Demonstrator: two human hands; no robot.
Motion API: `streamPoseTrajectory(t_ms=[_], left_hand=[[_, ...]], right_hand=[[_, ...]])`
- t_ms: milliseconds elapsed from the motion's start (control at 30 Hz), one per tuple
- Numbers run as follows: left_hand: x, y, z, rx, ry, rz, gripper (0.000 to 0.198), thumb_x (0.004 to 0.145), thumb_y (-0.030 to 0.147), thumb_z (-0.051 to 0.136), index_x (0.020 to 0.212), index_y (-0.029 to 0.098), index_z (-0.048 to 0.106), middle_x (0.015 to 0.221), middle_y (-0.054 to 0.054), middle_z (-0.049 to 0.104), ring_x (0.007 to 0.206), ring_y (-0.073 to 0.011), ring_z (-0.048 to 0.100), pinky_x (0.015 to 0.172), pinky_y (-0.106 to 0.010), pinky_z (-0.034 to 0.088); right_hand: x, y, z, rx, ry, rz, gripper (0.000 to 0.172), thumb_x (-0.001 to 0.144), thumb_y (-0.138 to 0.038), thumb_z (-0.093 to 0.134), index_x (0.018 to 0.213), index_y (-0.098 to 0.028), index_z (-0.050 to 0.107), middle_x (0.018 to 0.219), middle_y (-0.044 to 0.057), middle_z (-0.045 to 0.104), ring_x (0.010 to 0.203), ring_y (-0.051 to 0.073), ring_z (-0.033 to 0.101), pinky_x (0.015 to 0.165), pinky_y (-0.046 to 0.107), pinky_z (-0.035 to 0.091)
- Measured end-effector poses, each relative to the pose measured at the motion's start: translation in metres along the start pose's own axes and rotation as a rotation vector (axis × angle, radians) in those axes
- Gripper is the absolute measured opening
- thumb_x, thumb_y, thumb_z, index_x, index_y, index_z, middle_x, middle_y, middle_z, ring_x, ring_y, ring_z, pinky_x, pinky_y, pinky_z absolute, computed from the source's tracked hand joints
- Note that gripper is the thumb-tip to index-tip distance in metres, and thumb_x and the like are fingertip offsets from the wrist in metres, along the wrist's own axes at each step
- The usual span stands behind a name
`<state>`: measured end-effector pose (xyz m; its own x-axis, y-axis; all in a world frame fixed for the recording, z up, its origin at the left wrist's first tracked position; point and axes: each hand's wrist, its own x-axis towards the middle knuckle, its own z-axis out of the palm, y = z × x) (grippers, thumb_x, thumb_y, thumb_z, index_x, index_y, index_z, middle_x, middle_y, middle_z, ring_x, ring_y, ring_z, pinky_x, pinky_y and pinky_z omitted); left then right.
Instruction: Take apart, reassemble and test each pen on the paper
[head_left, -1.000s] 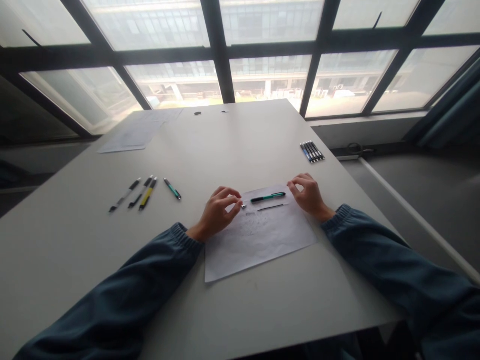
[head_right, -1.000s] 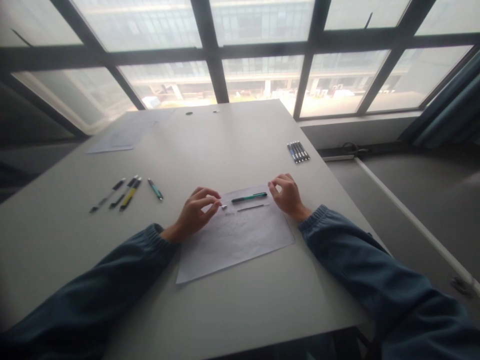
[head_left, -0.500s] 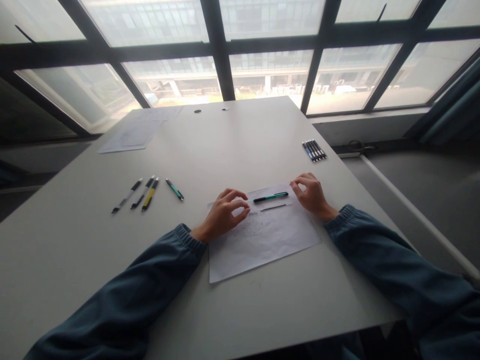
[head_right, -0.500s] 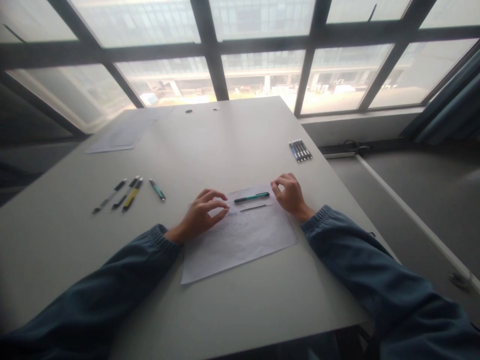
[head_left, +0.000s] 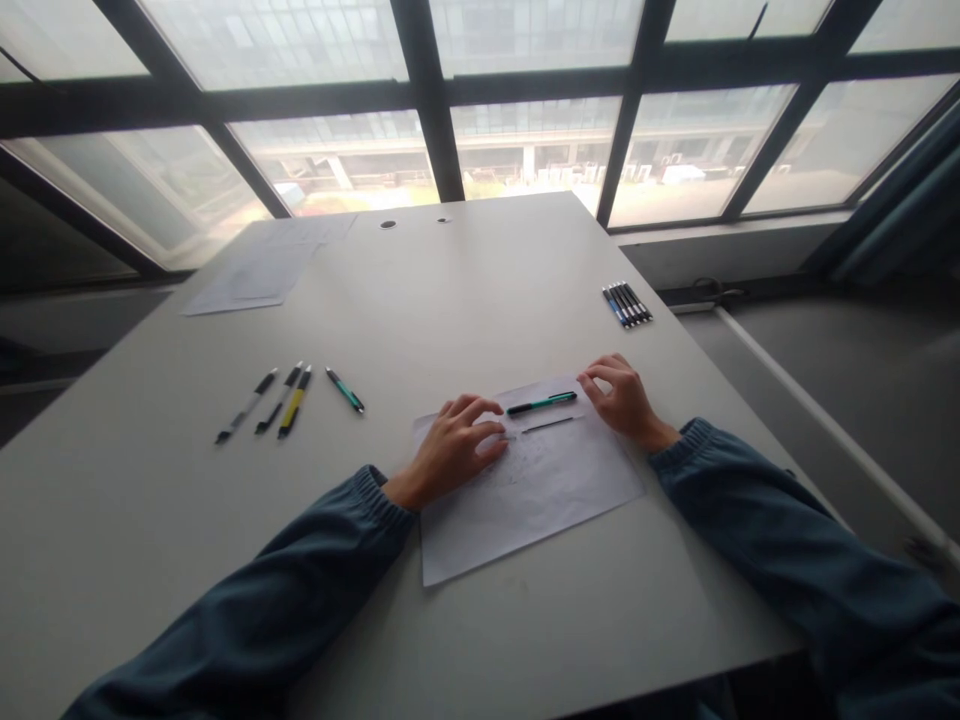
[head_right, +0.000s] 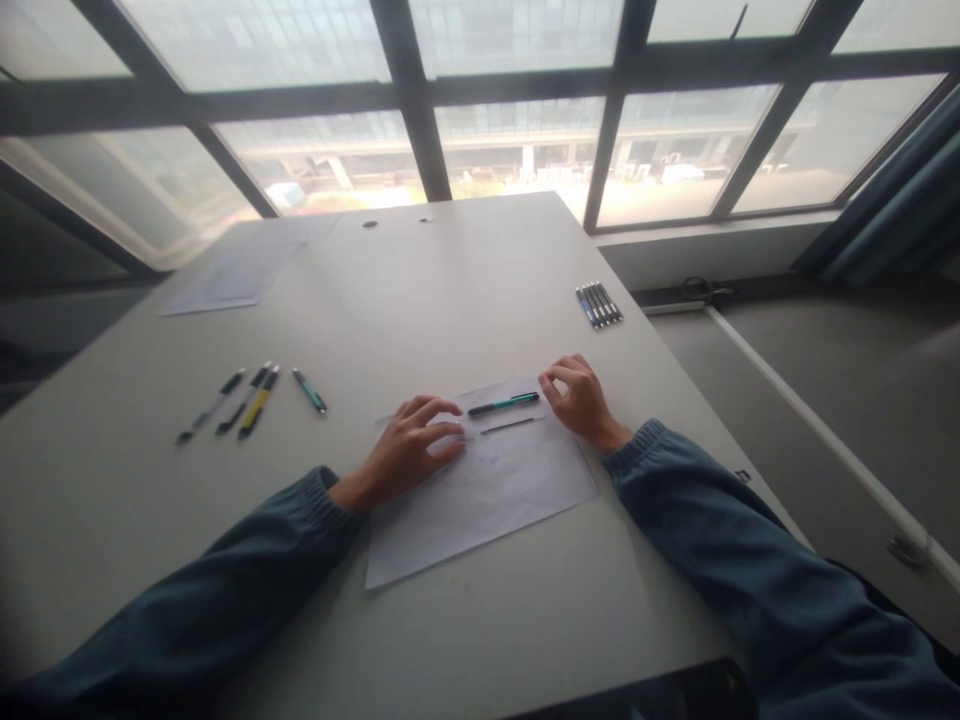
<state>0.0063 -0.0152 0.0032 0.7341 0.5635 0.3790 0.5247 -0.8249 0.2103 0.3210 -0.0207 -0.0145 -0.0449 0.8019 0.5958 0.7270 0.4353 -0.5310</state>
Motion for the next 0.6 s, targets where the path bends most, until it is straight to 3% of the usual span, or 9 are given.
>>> streamPoseTrajectory(t_ms=[333, 600], left_hand=[[0.015, -0.03, 0.006, -0.054, 0.015, 0.023, 0.01, 0.09, 0.036, 0.07, 0.093, 0.03, 0.077, 0.122, -0.004, 0.069, 0.115, -0.0251, 0.057, 0.098, -0.043, 0.046], [0.033, -0.054, 0.005, -0.074, 0.019, 0.064, 0.009, 0.089, 0.036, 0.072, 0.092, 0.032, 0.079, 0.121, -0.004, 0.069, 0.115, -0.0244, 0.057, 0.099, -0.043, 0.046]], right_hand=[[-0.002, -0.005, -0.003, 0.044, -0.088, -0.069, 0.012, 0.093, -0.024, 0.063, 0.09, -0.024, 0.074, 0.089, 0.007, 0.069, 0.092, 0.025, 0.058, 0.085, 0.042, 0.051], [-0.002, -0.004, 0.006, -0.085, -0.221, -0.2, 0.008, 0.09, -0.026, 0.071, 0.095, -0.027, 0.077, 0.095, 0.006, 0.069, 0.097, 0.025, 0.058, 0.087, 0.043, 0.045]])
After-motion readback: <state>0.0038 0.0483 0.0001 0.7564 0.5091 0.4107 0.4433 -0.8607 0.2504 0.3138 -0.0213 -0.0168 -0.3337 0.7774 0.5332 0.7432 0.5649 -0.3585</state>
